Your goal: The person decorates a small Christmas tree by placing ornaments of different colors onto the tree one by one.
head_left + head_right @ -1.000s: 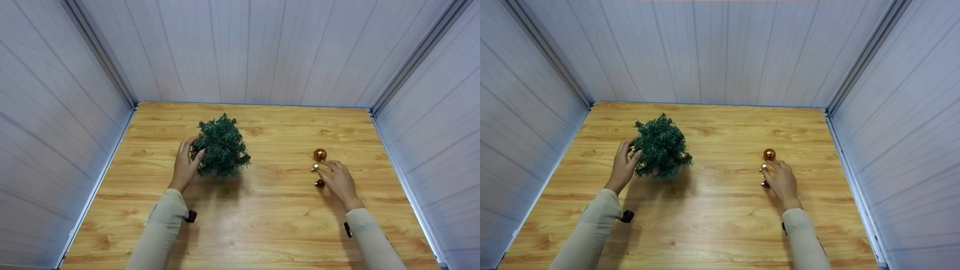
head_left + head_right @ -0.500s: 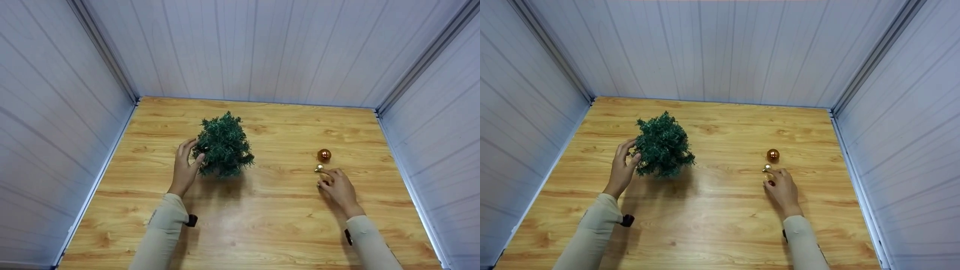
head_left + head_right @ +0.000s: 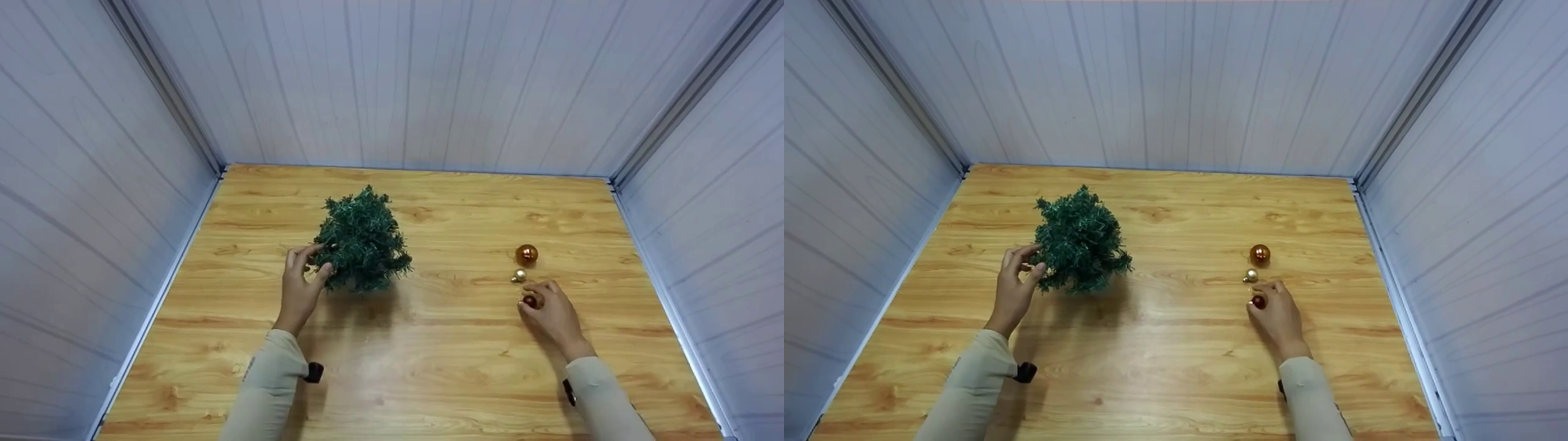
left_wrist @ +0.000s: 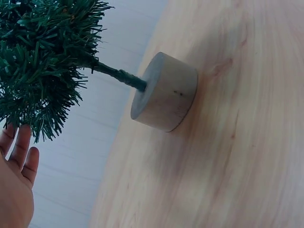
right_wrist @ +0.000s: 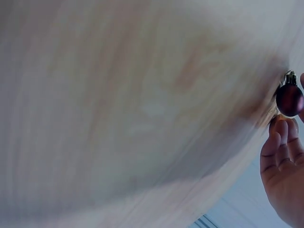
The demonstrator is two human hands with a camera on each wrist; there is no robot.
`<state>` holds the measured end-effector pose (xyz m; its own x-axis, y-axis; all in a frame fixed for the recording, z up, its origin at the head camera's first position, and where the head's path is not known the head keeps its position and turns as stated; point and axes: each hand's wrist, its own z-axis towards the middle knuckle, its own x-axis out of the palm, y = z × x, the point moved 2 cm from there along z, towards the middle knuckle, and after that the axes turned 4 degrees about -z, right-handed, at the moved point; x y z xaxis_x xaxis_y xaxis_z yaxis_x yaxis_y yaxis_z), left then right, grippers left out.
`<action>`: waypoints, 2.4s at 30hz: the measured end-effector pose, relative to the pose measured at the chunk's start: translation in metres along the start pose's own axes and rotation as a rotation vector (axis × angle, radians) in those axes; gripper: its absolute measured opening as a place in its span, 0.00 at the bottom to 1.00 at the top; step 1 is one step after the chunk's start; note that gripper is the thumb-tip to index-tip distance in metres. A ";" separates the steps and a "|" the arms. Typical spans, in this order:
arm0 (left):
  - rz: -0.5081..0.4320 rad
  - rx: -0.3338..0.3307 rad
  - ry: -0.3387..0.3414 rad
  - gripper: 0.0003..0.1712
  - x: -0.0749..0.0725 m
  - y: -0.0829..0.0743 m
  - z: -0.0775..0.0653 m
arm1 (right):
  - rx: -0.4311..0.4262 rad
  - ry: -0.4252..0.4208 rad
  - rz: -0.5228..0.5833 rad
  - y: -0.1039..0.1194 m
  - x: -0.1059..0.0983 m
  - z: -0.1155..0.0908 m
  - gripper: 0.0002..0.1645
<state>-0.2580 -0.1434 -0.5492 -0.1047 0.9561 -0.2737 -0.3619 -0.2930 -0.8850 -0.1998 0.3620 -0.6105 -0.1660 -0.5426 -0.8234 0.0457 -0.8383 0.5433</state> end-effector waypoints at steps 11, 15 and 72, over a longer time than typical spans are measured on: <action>-0.006 0.004 -0.016 0.22 -0.003 0.003 -0.007 | 0.021 0.002 0.036 -0.002 0.003 -0.001 0.19; -0.007 0.020 -0.028 0.22 -0.004 0.002 -0.010 | 0.024 -0.009 0.029 -0.004 0.003 -0.001 0.19; -0.027 -0.109 -0.070 0.17 0.000 -0.027 -0.017 | 0.253 -0.191 0.259 0.011 0.008 -0.013 0.15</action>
<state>-0.2321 -0.1354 -0.5317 -0.1623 0.9605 -0.2259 -0.2630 -0.2628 -0.9283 -0.1879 0.3478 -0.6137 -0.3622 -0.6946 -0.6216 -0.1296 -0.6228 0.7715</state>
